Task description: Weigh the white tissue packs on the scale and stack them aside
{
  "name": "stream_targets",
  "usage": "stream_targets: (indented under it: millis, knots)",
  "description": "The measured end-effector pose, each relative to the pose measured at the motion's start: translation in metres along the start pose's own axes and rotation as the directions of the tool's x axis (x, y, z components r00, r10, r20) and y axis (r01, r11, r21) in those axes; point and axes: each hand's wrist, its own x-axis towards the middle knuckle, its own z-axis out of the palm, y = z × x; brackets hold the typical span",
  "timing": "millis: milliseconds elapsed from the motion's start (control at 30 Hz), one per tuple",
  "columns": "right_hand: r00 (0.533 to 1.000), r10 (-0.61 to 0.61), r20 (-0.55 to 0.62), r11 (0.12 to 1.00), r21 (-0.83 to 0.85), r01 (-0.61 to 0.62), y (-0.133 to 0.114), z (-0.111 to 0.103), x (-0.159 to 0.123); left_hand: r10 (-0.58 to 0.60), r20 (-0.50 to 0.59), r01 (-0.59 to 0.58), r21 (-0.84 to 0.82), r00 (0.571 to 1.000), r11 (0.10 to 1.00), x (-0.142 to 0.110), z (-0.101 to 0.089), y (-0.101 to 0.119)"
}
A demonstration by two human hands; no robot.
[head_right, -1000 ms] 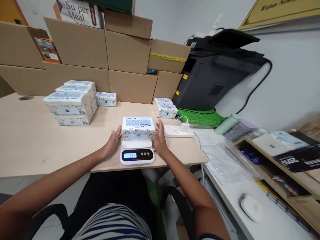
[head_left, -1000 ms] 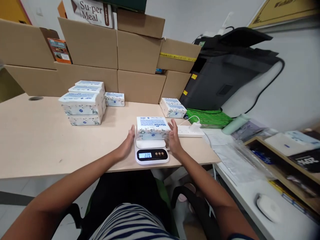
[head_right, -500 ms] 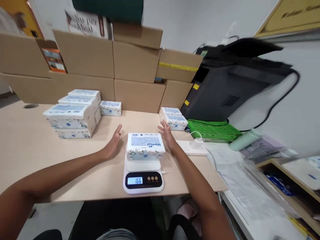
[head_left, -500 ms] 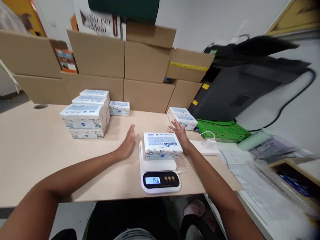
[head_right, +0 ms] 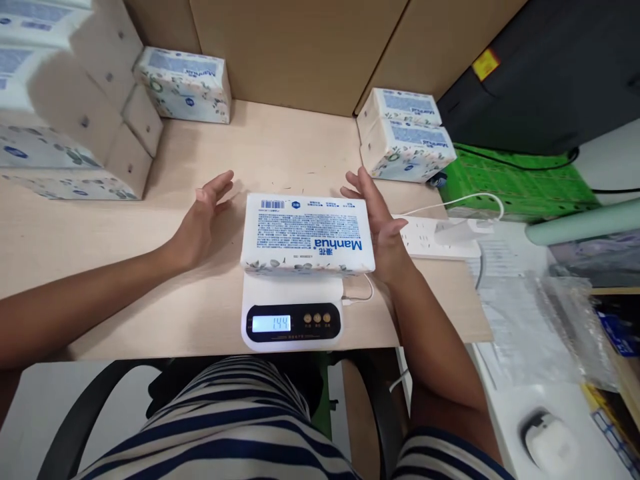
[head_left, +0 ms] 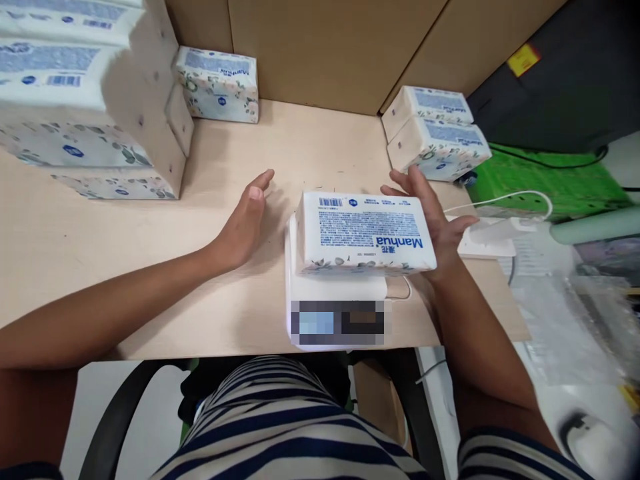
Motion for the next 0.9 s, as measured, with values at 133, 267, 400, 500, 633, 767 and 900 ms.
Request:
stream_targets:
  millis: [133, 267, 400, 500, 633, 767, 900]
  knots:
    - [0.997, -0.050, -0.057, 0.997, 0.049, 0.053, -0.003, -0.003, 0.002, 0.013, 0.011, -0.014, 0.040, 1.000, 0.999, 0.003, 0.000, -0.002]
    - [0.997, -0.026, -0.074, 1.000, 0.005, 0.026, -0.006, -0.005, 0.003, 0.017, -0.016, -0.016, 0.043, 1.000, 0.999, 0.006, -0.002, -0.008]
    - [0.998, 0.001, -0.064, 0.999, -0.053, -0.004, -0.008, -0.004, 0.001, 0.092, 0.056, -0.101, 0.182, 0.994, 0.978, 0.006, -0.006, -0.014]
    - [0.998, -0.009, -0.056, 0.998, -0.058, 0.005, -0.006, -0.002, 0.000, 0.112, 0.106, -0.139, 0.287, 0.988, 0.948, 0.008, -0.009, -0.016]
    - [0.996, -0.042, -0.077, 0.999, 0.018, 0.044, -0.003, 0.000, 0.001, 0.103, 0.124, -0.138, 0.318, 0.987, 0.938, 0.010, -0.010, -0.016]
    - [0.994, -0.040, -0.098, 0.997, 0.069, 0.046, -0.005, 0.003, 0.000, 0.097, 0.147, -0.141, 0.333, 0.984, 0.932, 0.010, -0.010, -0.015]
    - [0.996, -0.032, -0.087, 0.996, 0.075, 0.039, -0.011, 0.006, -0.001, 0.090, 0.155, -0.141, 0.358, 0.984, 0.923, 0.010, -0.009, -0.015]
